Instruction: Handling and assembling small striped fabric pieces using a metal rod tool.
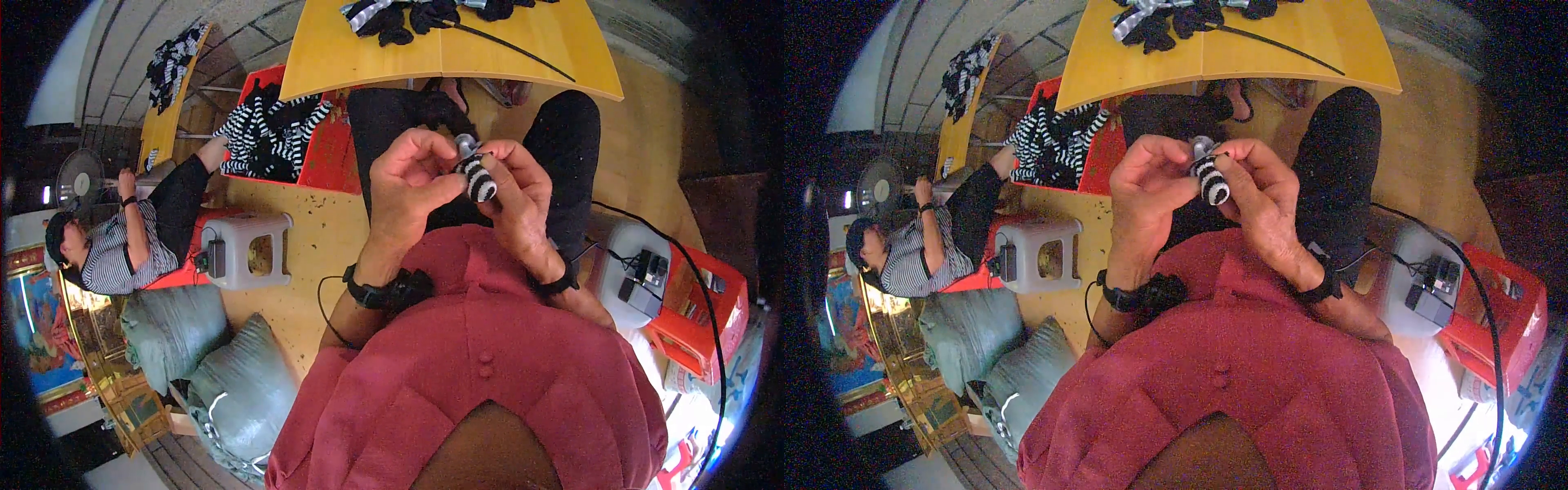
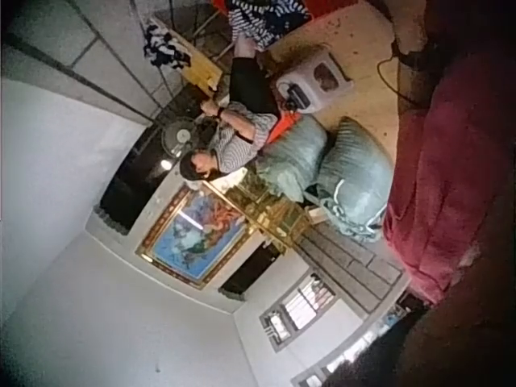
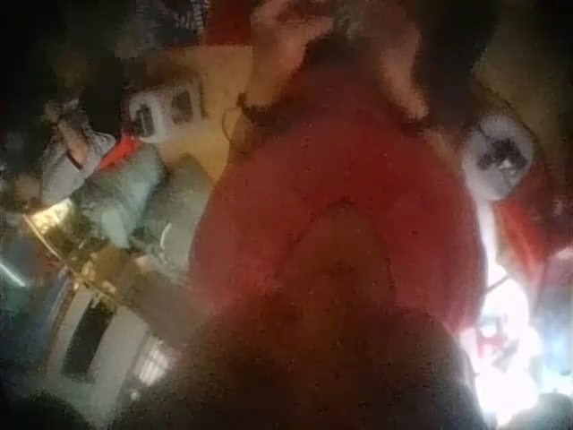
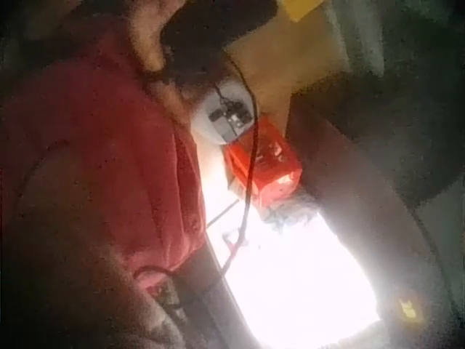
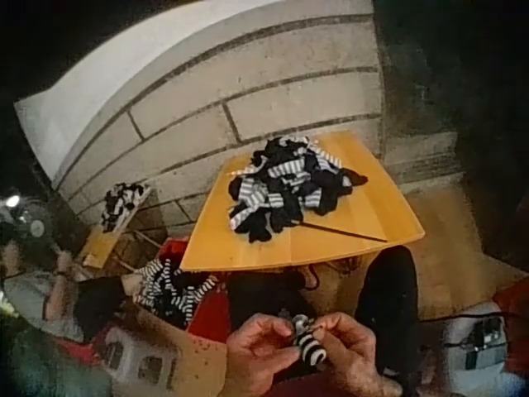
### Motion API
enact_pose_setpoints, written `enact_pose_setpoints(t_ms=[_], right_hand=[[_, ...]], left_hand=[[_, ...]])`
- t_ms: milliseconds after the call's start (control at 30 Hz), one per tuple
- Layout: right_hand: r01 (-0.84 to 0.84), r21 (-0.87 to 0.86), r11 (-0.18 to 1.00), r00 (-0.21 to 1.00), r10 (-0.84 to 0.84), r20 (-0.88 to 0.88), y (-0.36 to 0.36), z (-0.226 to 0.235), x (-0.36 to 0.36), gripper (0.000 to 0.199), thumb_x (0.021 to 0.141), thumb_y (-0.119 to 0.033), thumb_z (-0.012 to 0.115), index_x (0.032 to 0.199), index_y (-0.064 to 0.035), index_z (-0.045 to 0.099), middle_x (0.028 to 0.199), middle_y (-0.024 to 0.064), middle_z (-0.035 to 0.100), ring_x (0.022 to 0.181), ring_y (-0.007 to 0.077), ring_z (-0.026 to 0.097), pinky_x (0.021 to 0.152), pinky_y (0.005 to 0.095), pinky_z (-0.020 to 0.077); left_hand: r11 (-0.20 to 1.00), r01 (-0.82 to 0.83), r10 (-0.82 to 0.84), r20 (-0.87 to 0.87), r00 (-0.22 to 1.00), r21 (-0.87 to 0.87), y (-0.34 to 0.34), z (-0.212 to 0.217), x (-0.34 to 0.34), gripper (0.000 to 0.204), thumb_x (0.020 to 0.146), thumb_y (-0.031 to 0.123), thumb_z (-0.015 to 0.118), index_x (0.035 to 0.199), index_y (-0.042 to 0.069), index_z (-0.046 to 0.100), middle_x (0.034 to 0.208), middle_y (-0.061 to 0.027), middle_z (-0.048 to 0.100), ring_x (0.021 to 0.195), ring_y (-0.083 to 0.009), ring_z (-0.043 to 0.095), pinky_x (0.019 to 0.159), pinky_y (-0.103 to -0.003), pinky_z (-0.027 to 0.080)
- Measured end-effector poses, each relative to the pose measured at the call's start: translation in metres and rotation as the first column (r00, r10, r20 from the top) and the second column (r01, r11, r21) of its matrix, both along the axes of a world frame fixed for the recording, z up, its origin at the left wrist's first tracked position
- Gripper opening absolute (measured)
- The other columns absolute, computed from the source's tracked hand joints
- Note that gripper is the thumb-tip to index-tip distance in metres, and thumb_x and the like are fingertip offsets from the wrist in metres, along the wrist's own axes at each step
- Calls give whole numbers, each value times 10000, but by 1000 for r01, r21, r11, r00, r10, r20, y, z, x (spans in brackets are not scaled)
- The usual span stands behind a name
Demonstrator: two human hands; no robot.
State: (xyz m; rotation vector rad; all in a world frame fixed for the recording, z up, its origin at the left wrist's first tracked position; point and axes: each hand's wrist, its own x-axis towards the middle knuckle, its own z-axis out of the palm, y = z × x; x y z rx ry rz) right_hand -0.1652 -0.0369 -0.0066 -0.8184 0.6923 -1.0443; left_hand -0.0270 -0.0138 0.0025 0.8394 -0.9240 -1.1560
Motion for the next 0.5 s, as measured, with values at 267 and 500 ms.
enact_pose_setpoints(t_ms=[267,500], right_hand=[[-62,-178,982,995,75,66,3,-3,-3,86,895,-82,533,971,-45,552,726,-40,529,560,15,423,462,157,329],[-21,-241,970,997,1,-83,3,-9,0,76,886,-68,543,960,-50,543,744,-33,526,586,16,426,485,161,350]], left_hand=[[974,-118,79,199,977,192,12,12,-2,222,759,-79,608,973,-21,599,903,-44,586,812,-91,562,727,-212,470],[999,9,-2,207,978,-36,6,2,5,103,813,-50,537,903,-27,581,940,-53,577,914,-110,537,804,-241,432]])
